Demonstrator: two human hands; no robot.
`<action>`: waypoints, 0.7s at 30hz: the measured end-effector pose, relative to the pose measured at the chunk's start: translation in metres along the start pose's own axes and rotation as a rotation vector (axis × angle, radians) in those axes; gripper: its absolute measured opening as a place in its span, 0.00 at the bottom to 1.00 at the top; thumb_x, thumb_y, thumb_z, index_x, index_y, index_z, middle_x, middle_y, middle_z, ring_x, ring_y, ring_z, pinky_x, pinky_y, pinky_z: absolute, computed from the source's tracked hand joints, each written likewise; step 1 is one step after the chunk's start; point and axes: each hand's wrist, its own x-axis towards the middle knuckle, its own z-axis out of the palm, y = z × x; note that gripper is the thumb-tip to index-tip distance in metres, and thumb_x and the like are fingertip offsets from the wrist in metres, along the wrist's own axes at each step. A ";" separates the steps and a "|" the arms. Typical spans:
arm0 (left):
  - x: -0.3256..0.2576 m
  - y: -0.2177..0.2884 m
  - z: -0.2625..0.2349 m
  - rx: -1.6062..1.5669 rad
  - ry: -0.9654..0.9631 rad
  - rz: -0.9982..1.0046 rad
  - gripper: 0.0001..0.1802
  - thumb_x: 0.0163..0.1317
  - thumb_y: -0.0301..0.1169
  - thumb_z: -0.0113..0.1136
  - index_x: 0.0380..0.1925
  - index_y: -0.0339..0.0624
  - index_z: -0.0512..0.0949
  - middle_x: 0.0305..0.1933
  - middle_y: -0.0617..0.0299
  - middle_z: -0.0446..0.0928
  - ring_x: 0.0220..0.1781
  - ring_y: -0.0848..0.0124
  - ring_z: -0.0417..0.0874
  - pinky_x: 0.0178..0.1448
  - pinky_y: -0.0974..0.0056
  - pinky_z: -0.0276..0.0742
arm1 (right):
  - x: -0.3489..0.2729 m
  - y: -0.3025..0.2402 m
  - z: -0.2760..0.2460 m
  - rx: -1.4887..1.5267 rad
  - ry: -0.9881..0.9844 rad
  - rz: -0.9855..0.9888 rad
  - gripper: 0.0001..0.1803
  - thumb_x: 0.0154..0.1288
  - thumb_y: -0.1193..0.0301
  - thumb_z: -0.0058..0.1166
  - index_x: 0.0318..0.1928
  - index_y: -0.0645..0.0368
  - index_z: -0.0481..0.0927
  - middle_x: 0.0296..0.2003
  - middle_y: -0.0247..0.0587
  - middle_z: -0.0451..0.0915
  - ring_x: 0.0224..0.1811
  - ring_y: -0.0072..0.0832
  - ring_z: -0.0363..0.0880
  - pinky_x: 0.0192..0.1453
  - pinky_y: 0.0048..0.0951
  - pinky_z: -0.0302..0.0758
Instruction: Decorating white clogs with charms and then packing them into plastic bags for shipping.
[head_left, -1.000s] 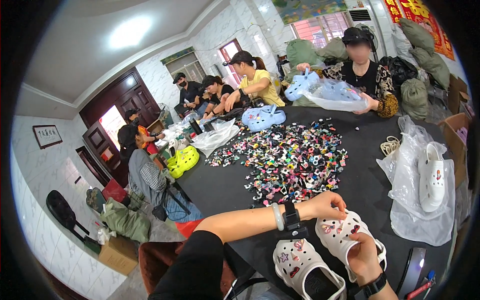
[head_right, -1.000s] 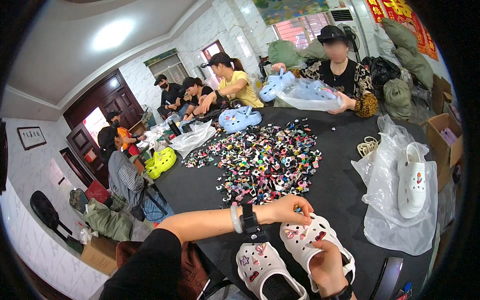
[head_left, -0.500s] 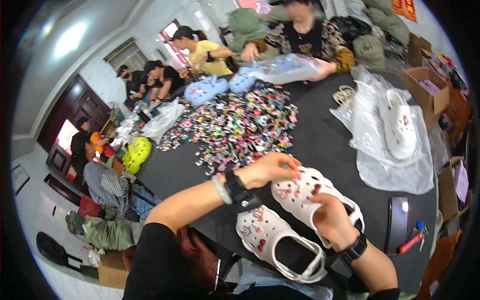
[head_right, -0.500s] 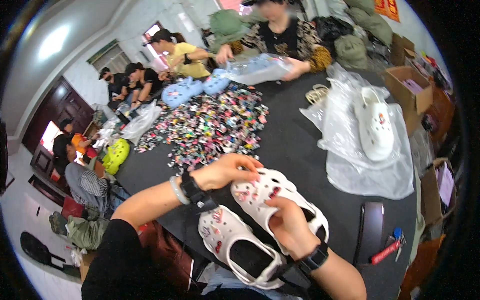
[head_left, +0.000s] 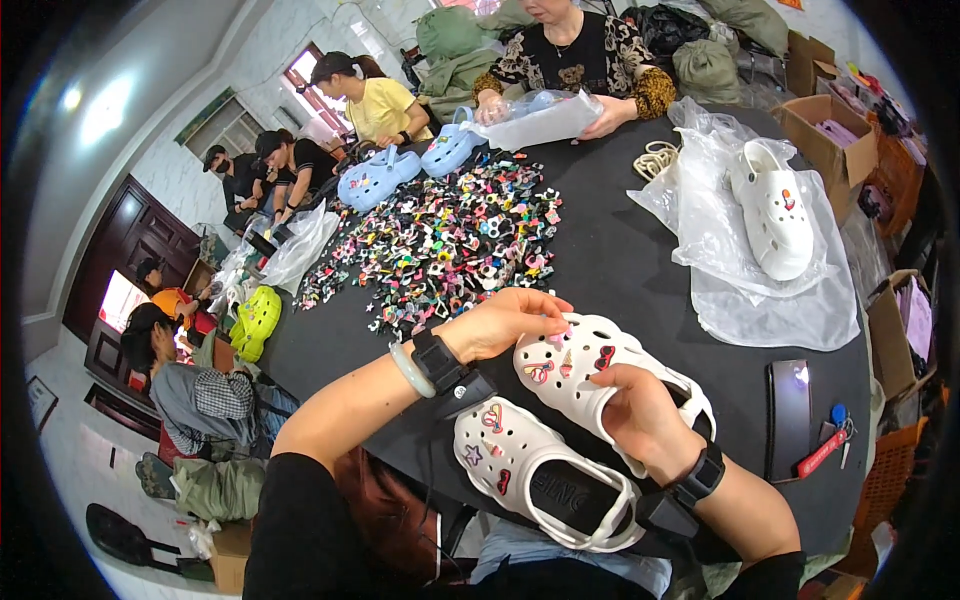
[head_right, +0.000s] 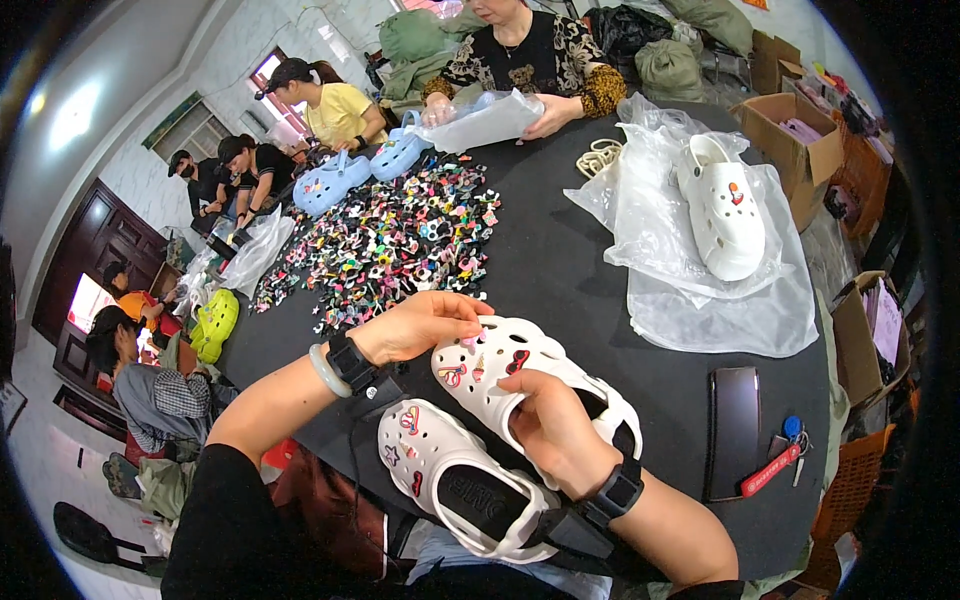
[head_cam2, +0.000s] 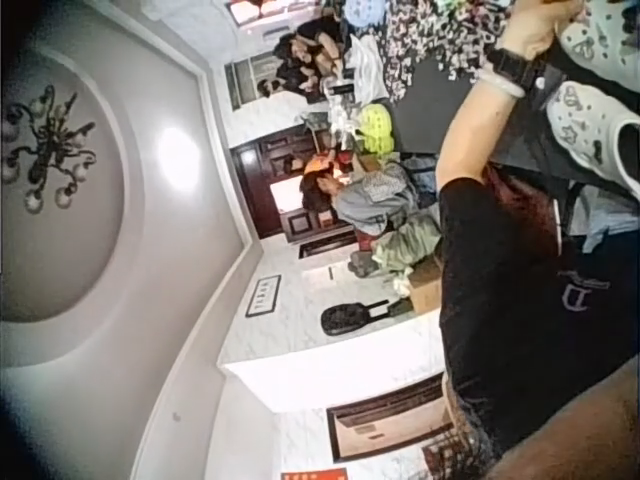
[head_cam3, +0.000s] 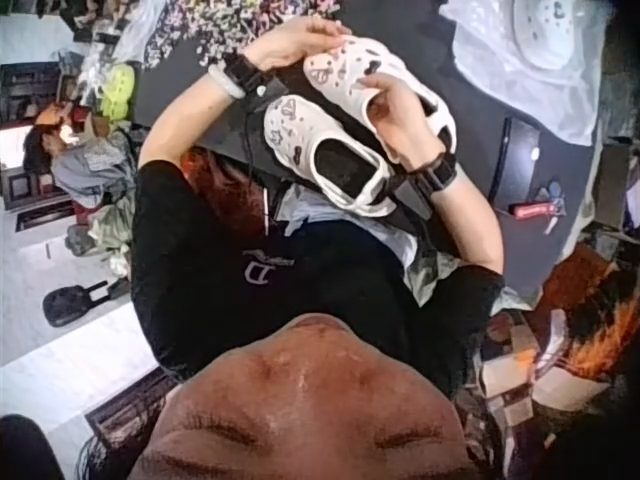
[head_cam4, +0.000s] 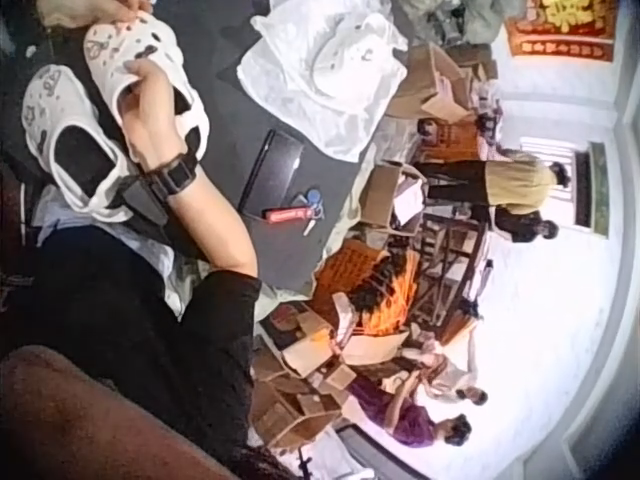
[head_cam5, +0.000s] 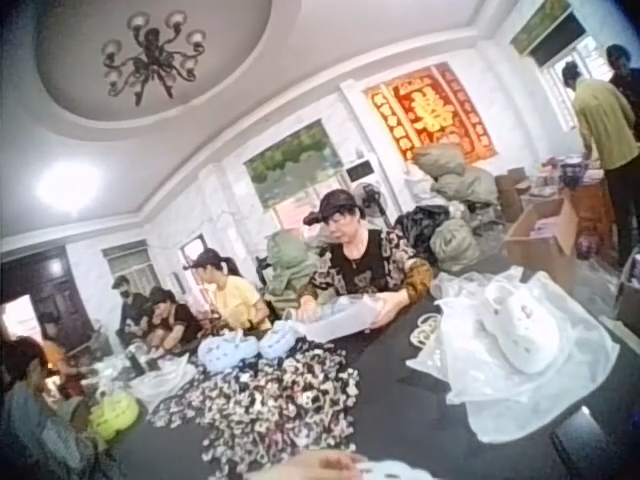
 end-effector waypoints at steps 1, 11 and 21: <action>0.000 -0.001 0.000 0.047 0.001 0.028 0.06 0.55 0.28 0.68 0.29 0.36 0.81 0.57 0.53 0.71 0.52 0.70 0.77 0.58 0.66 0.71 | 0.000 0.000 0.000 0.001 -0.001 0.001 0.24 0.58 0.82 0.44 0.57 0.67 0.69 0.52 0.47 0.77 0.55 0.38 0.77 0.63 0.39 0.72; -0.004 0.012 0.001 0.199 -0.057 0.022 0.03 0.55 0.24 0.67 0.28 0.37 0.81 0.57 0.53 0.72 0.55 0.68 0.75 0.60 0.64 0.70 | 0.002 0.000 -0.003 0.012 0.024 0.033 0.22 0.58 0.83 0.46 0.55 0.68 0.70 0.51 0.48 0.77 0.52 0.37 0.78 0.61 0.38 0.73; -0.002 0.004 -0.017 0.177 -0.050 -0.184 0.28 0.55 0.26 0.70 0.54 0.36 0.70 0.52 0.58 0.74 0.55 0.70 0.76 0.57 0.64 0.74 | 0.006 0.003 0.004 -0.021 0.065 0.110 0.22 0.57 0.83 0.46 0.55 0.65 0.71 0.50 0.48 0.78 0.53 0.40 0.78 0.63 0.41 0.72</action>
